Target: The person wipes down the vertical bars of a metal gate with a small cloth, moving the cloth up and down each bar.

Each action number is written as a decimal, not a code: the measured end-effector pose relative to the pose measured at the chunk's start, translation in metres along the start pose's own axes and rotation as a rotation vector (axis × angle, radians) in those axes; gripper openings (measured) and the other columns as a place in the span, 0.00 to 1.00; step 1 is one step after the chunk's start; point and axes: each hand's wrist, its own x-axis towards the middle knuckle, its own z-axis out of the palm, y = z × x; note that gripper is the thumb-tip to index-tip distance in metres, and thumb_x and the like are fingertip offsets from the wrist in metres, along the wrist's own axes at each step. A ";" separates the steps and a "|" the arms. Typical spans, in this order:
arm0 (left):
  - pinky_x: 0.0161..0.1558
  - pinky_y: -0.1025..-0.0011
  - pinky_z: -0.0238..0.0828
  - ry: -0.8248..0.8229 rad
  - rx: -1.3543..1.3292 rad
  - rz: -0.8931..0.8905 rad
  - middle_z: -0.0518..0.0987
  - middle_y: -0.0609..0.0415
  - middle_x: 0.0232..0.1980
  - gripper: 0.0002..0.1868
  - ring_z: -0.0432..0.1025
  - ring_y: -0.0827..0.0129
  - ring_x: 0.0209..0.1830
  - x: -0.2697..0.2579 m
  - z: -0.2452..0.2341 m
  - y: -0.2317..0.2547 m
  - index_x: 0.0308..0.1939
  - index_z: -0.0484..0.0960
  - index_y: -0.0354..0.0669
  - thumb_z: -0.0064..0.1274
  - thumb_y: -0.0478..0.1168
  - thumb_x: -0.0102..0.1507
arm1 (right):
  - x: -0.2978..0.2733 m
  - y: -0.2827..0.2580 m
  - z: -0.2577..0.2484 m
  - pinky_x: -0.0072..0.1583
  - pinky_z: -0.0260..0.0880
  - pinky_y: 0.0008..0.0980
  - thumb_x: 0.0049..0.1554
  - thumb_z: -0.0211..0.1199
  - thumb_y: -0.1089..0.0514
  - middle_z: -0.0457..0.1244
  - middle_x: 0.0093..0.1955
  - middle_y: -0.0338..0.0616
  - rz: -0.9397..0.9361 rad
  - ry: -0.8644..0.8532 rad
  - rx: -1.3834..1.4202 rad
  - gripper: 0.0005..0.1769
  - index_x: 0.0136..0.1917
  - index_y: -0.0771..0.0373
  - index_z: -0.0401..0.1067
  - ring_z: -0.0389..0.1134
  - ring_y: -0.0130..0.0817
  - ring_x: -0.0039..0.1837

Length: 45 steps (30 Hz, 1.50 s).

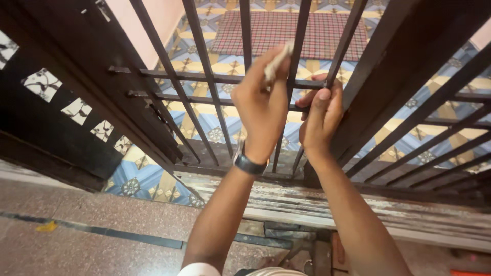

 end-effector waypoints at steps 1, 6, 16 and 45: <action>0.29 0.86 0.64 -0.023 -0.021 0.003 0.85 0.56 0.39 0.15 0.67 0.90 0.30 -0.009 -0.005 0.002 0.59 0.83 0.43 0.58 0.29 0.69 | -0.001 0.000 -0.001 0.40 0.58 0.21 0.72 0.46 0.33 0.62 0.37 0.34 -0.007 -0.004 -0.007 0.30 0.64 0.63 0.64 0.63 0.19 0.39; 0.27 0.82 0.59 -0.006 0.028 0.028 0.82 0.52 0.35 0.17 0.64 0.87 0.27 0.000 0.000 0.013 0.60 0.82 0.43 0.58 0.27 0.69 | 0.000 0.000 -0.002 0.40 0.57 0.21 0.71 0.46 0.31 0.62 0.37 0.34 0.029 0.010 -0.073 0.33 0.64 0.63 0.66 0.61 0.18 0.39; 0.37 0.80 0.75 0.007 0.161 0.173 0.84 0.47 0.53 0.24 0.83 0.72 0.43 -0.037 -0.006 0.013 0.65 0.79 0.48 0.55 0.24 0.67 | 0.000 0.005 -0.007 0.42 0.60 0.23 0.72 0.47 0.32 0.62 0.38 0.37 0.013 -0.033 0.013 0.32 0.60 0.66 0.64 0.64 0.21 0.40; 0.53 0.67 0.77 -0.056 0.236 0.126 0.81 0.47 0.50 0.18 0.79 0.56 0.51 -0.035 -0.015 0.018 0.57 0.79 0.39 0.51 0.22 0.65 | 0.002 0.020 -0.018 0.39 0.54 0.24 0.70 0.42 0.27 0.62 0.37 0.37 -0.016 -0.106 -0.129 0.36 0.55 0.65 0.63 0.56 0.20 0.36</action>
